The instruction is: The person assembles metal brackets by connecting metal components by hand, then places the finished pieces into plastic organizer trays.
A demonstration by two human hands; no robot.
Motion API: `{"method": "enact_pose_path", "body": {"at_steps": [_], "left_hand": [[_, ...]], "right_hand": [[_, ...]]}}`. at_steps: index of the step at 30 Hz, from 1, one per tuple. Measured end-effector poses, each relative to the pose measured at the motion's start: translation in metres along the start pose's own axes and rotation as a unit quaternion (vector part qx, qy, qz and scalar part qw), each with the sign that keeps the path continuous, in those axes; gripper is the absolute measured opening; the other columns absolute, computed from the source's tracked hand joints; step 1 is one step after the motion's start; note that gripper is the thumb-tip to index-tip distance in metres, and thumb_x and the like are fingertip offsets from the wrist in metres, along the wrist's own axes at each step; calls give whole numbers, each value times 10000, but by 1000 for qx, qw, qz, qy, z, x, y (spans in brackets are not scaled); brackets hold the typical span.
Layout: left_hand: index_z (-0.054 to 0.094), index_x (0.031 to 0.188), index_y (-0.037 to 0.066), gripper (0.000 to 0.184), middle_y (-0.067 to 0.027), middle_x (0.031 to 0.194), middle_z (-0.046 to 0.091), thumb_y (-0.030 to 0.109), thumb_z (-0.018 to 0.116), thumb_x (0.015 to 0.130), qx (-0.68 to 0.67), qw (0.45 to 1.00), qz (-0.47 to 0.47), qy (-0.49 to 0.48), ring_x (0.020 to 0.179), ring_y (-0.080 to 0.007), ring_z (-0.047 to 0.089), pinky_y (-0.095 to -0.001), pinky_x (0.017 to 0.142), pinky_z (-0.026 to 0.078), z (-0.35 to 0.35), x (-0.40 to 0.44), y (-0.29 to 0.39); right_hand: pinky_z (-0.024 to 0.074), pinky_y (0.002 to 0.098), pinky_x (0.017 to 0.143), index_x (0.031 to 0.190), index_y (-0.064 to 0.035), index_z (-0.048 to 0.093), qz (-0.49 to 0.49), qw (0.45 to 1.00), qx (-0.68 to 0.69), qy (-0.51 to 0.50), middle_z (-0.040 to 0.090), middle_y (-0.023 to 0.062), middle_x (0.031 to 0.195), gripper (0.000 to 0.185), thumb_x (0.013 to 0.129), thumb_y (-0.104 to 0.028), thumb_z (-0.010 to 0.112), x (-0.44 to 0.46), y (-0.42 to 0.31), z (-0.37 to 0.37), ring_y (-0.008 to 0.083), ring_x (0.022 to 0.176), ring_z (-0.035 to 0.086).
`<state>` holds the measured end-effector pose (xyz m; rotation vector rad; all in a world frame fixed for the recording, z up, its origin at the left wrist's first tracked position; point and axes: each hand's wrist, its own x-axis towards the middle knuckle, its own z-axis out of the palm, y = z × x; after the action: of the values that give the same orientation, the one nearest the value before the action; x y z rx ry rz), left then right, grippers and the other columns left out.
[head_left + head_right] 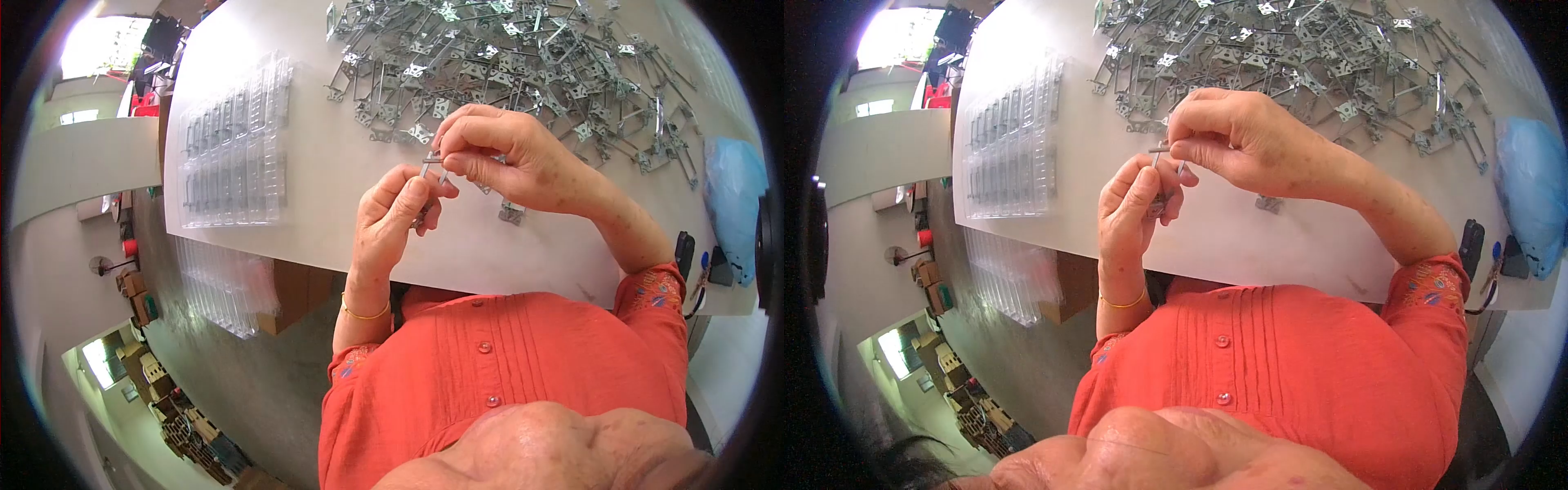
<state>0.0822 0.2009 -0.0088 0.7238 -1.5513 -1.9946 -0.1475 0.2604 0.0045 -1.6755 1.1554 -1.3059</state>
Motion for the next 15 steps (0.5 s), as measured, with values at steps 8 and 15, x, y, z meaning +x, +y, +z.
{"method": "enact_pose_path", "body": {"at_steps": [8,15], "left_hand": [[517,1341,-26,427,-198,1168,689,340,503,1122,-24,999,20,-21,816,-152,659,-248,612,497,-5,4,6],[411,1496,-28,661,-216,1321,606,249,731,988,-153,975,132,-91,1059,-249,682,-377,799,619,-14,9,9]], "right_hand": [[522,258,673,1040,-28,686,112,986,119,17,661,23,906,79,1034,-107,678,0,-2,0,82,783,637],[579,250,685,1092,-24,690,173,951,249,62,688,10,919,178,1069,-197,656,6,-3,-6,65,793,660]]}}
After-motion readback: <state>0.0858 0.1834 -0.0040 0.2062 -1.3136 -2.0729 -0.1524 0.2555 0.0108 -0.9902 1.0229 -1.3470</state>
